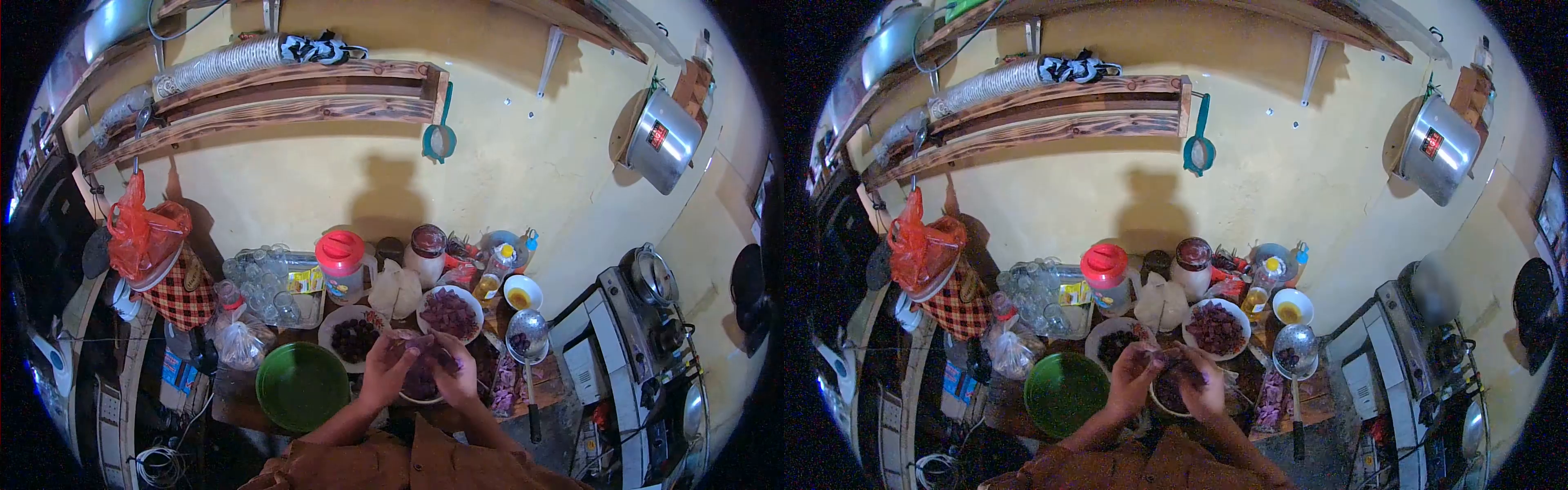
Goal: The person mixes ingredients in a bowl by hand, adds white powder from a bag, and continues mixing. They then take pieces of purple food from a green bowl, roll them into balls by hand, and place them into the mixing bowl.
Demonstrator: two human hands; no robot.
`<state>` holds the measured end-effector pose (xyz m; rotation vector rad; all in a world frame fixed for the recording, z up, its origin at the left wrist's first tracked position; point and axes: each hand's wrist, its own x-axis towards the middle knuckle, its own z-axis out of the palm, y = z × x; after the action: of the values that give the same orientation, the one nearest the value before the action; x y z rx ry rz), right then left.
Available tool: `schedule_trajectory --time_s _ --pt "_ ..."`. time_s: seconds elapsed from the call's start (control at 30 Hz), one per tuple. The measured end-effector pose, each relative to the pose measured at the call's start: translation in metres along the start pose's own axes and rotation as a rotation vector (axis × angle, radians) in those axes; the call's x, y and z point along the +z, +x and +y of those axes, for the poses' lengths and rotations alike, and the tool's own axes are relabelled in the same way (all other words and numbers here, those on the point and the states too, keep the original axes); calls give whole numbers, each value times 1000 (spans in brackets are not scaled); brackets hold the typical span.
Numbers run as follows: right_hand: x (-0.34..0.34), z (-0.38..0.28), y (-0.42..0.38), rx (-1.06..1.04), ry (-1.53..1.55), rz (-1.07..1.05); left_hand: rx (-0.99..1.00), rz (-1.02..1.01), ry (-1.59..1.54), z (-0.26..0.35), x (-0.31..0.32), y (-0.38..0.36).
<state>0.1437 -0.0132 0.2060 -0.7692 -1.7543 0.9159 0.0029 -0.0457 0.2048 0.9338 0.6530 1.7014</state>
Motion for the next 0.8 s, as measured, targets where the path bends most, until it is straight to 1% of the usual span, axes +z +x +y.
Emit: schedule_trajectory --time_s 0.03,0.07,0.1,0.13,0.2,0.27,0.3,0.33,0.37,0.4,0.47,0.5,0.57,0.6,0.67,0.7,0.73,0.77,0.8 --pt "1 -6 -1 2 0 -2 -20 -21 52 7 0 -1" --pt "3 -15 -1 48 77 41 -40 -43 104 11 1 -3" --pt "4 -22 -1 94 153 84 -42 -41 103 11 2 -4" --pt "3 -27 -1 96 153 83 -43 -16 85 11 3 -4" --pt "1 -32 0 -20 103 70 -44 9 67 17 10 -4" --pt "-1 -30 0 -39 111 76 321 58 460 27 20 0" --pt "-2 -29 0 -58 120 81 321 59 459 26 18 -1" --pt "-3 -30 -1 -57 120 80 331 67 547 25 15 -3" --pt "-4 -33 -2 -19 148 77 340 75 635 24 12 -4" --pt "-5 -34 -2 20 175 74 340 75 634 26 12 -3" --pt "-6 -32 -2 9 159 79 436 -20 752 32 12 -2" --pt "-7 -31 -2 -2 143 85 435 -20 751 33 12 -1" --pt "-7 -31 -1 -3 118 94 525 -43 849 34 13 -1" --pt "-7 -31 0 -7 94 103 525 -43 849 35 14 -2" --pt "-8 -29 1 -28 64 108 403 -9 796 38 17 -3" --pt "-8 -28 1 -48 34 114 403 -9 796 39 19 -4" --pt "-8 -28 2 -48 34 114 322 17 744 41 22 -5" --pt "-8 -29 3 -142 -35 121 241 42 691 41 23 -6" --pt "-8 -30 4 -236 -103 128 240 44 692 40 21 -6"
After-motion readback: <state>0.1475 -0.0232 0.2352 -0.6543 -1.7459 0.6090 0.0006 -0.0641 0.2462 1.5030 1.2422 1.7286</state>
